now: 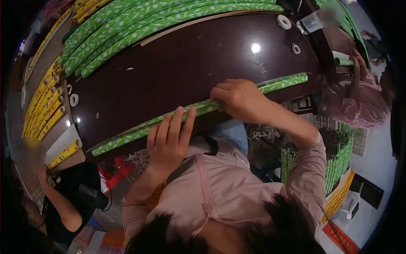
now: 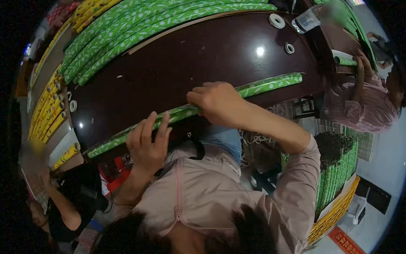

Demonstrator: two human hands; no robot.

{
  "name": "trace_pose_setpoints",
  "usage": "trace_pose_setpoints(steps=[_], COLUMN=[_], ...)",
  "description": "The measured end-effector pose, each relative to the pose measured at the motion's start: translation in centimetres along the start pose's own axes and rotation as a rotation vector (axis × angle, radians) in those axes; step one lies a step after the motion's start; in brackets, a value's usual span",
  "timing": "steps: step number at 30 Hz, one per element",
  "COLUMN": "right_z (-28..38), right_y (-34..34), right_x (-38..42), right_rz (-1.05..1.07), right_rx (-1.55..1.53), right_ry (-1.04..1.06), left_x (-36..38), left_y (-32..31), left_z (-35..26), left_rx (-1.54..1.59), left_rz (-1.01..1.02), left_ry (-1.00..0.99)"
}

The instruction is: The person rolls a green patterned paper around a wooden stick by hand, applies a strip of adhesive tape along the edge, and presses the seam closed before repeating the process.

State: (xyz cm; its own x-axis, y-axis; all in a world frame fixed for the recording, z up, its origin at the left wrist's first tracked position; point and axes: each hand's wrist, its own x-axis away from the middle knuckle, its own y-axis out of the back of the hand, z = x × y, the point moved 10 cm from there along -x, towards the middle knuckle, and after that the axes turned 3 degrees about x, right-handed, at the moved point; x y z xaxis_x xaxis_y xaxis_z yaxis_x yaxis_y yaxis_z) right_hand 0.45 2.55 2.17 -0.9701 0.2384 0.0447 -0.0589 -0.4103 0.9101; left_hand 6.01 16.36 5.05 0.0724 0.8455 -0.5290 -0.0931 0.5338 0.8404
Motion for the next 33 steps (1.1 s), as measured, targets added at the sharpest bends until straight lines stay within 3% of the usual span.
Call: trace_pose_setpoints(steps=[4,7,15,20,25,28,29,33], right_z=[1.9,3.1,5.2,5.3,1.5,-4.6,-6.1,-6.2], right_y=[-0.2,-0.4,-1.5,-1.9,0.4,-4.4,-6.3,-7.8], right_x=[1.7,2.6,4.9,5.8,12.4,16.1,16.4,14.5], right_rz=[-0.214,-0.347,-0.788,-0.816,-1.068,-1.099,-1.048,-0.844], right_rx=[0.121,0.158,0.319,0.286,-0.228,-0.782,-1.168,-1.43], right_ry=[0.065,0.09,0.114,0.024,-0.203,-0.594,-0.774,-0.79], left_x=[-3.4,-3.0,-2.8,-2.0,-1.8,-1.4,-1.2,-1.5], left_y=[-1.3,-4.2,-5.9,-6.4,-6.6,-6.8,-6.9,-6.7], left_z=[1.3,0.5,-2.1,-2.4,-2.4,-2.2,-2.0,-1.4], left_rx=[0.175,0.228,0.284,0.293,0.269,0.294,0.277,0.327], left_rz=[0.347,0.413,0.406,0.356,0.392,0.373,0.396,0.361], left_ry=[0.147,0.099,0.044,0.072,0.082,0.096,0.104,0.151])
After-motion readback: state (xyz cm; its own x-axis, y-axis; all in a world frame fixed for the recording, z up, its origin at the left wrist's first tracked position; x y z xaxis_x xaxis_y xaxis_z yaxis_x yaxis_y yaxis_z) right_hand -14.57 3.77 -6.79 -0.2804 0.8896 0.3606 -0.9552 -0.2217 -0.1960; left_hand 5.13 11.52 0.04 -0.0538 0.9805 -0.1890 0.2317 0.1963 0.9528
